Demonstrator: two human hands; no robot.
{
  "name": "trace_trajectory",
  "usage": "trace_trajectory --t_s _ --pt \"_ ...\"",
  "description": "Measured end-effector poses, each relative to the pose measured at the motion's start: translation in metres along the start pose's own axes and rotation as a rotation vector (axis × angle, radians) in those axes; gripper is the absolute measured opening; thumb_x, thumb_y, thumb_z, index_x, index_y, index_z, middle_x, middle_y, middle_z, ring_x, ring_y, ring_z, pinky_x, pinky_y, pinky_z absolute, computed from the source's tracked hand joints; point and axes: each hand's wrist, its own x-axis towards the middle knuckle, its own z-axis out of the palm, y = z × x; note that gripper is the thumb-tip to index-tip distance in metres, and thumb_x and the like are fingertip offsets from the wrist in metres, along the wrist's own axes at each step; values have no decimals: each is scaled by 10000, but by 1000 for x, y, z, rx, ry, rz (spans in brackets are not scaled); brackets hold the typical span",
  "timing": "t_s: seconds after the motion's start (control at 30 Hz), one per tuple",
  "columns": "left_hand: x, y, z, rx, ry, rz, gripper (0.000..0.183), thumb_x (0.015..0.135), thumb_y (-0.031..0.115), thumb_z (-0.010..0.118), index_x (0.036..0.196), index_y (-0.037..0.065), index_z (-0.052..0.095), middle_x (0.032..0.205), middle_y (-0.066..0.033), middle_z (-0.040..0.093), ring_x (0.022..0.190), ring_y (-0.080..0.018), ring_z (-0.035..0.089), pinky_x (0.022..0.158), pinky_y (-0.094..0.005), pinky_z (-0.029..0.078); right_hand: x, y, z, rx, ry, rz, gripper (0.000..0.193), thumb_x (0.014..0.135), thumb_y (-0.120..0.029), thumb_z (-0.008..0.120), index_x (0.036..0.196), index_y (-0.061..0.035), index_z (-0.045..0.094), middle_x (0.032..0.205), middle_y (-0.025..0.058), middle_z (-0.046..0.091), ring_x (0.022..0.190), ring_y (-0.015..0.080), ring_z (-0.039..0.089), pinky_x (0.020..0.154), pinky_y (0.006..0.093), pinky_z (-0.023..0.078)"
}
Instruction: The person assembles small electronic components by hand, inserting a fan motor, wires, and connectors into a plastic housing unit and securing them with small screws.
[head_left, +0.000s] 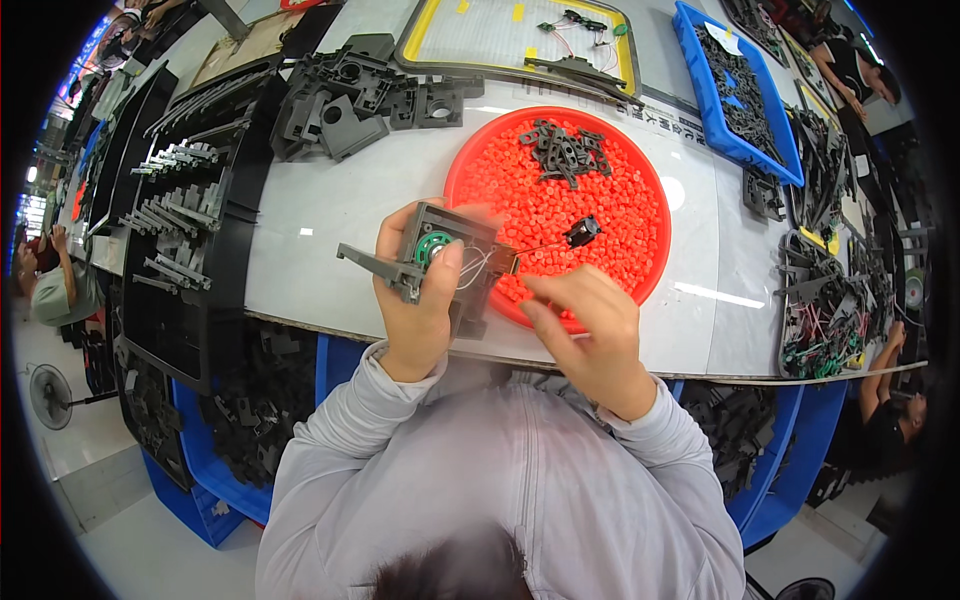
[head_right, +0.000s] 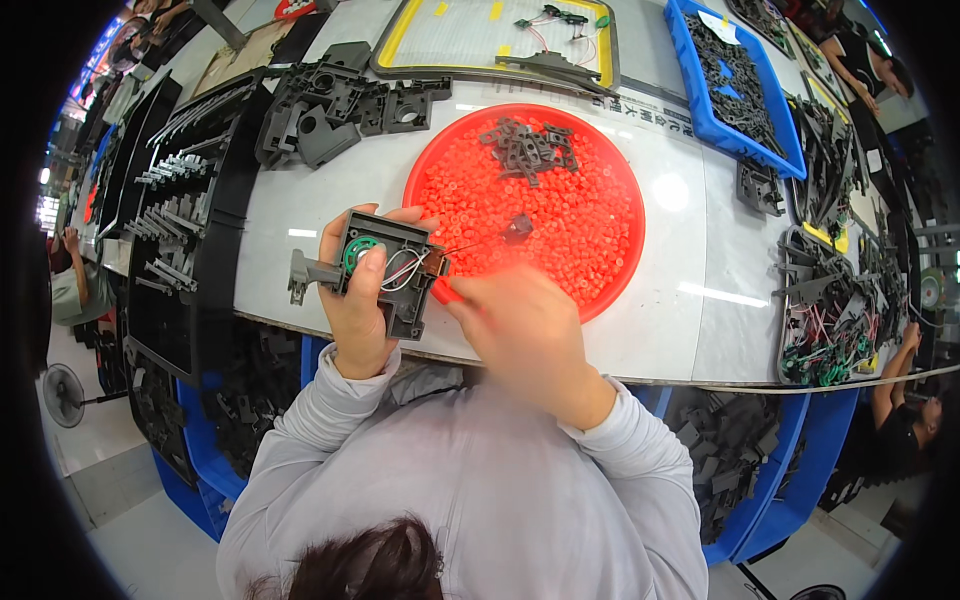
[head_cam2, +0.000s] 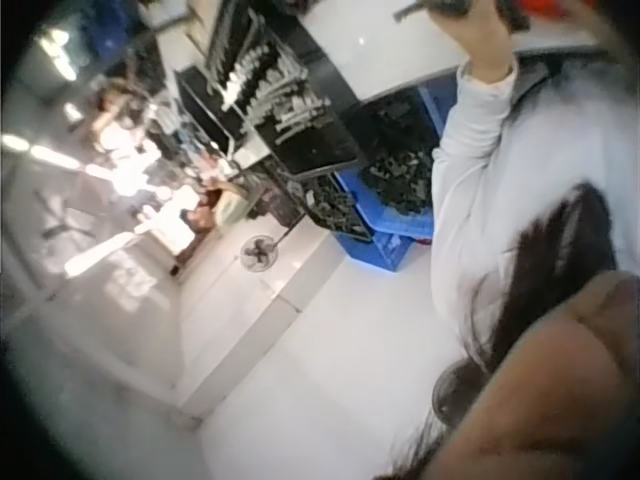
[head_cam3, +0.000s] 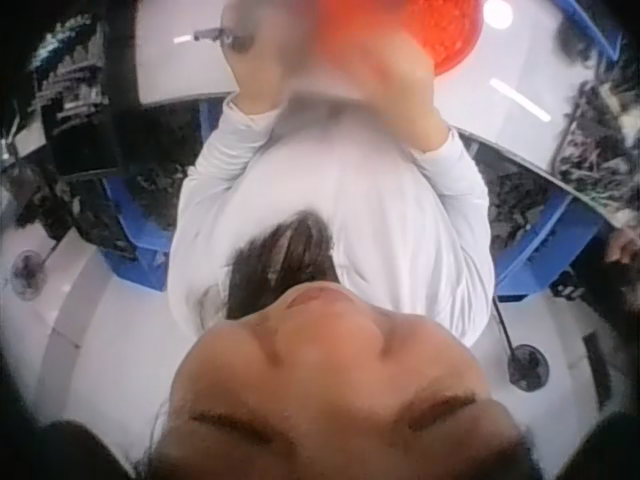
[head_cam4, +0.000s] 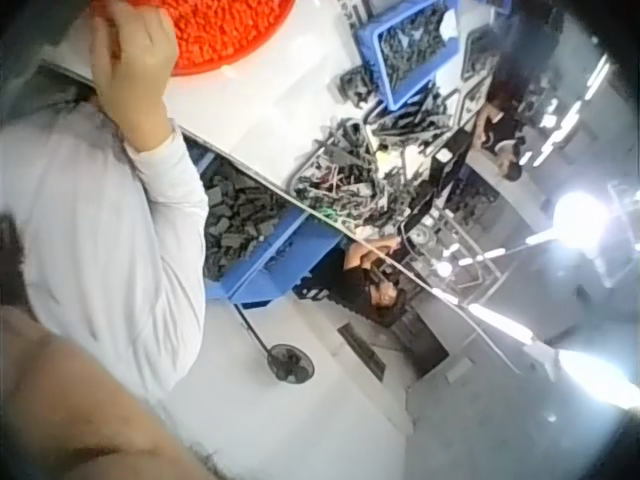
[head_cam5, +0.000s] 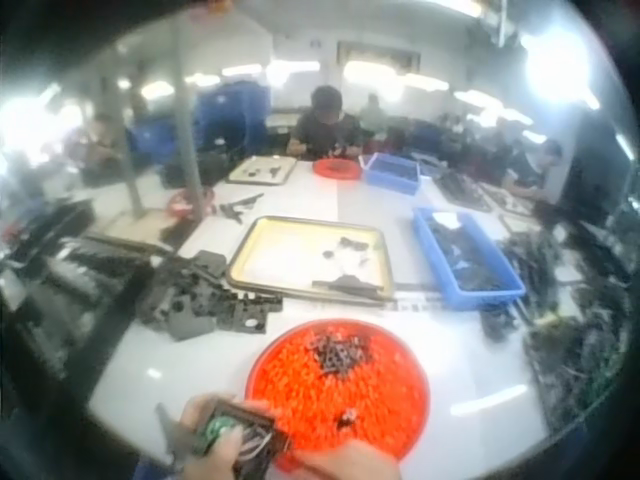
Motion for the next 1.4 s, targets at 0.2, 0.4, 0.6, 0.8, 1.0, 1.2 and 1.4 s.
trace_trajectory --t_s 0.2,0.4,0.6,0.8,1.0,1.2,1.4 --pt "-5 1 0 21 2 30 357 853 58 476 1174 -20 341 1090 -218 563 990 -259 591 871 -365 482 3 11 11 180 40 237 279 646 -65 751 891 -5 632 772 99 602 688 214 593 595 305 480" --pt "-9 -2 -2 126 -19 30 373 854 85 451 1190 -7 318 1108 -248 539 976 -273 585 840 -378 498 4 14 16 514 47 377 275 659 -45 748 897 17 624 908 116 601 749 176 603 647 272 502" --pt "-13 -4 4 239 -46 116 374 860 109 431 1196 9 303 1114 -267 524 1003 -315 571 843 -410 498 1 16 15 365 51 227 286 664 12 724 932 13 624 877 89 596 772 133 549 705 244 445" --pt "-8 -9 0 236 -40 82 373 863 104 427 1201 3 307 1118 -265 522 1022 -325 566 826 -410 510 -1 23 18 427 29 355 260 687 -77 725 922 -10 638 819 88 616 759 177 597 677 286 478" --pt "-5 2 7 110 -7 48 366 865 98 446 1187 -7 309 1099 -251 541 969 -293 588 782 -389 530 -14 32 4 933 -83 788 258 817 -52 611 1054 25 546 966 83 601 830 133 576 779 257 459" --pt "-8 5 12 24 1 -12 356 868 85 457 1169 0 288 1092 -234 554 908 -268 607 772 -390 534 -8 45 1 937 252 622 228 847 -75 577 1051 -26 488 912 55 548 818 123 541 749 261 464" --pt "-8 4 9 75 -64 29 337 860 55 443 1162 -6 308 1078 -240 555 915 -272 607 772 -398 537 5 67 -18 1113 87 757 339 931 -343 481 871 -15 540 633 -10 452 554 93 431 531 240 394"
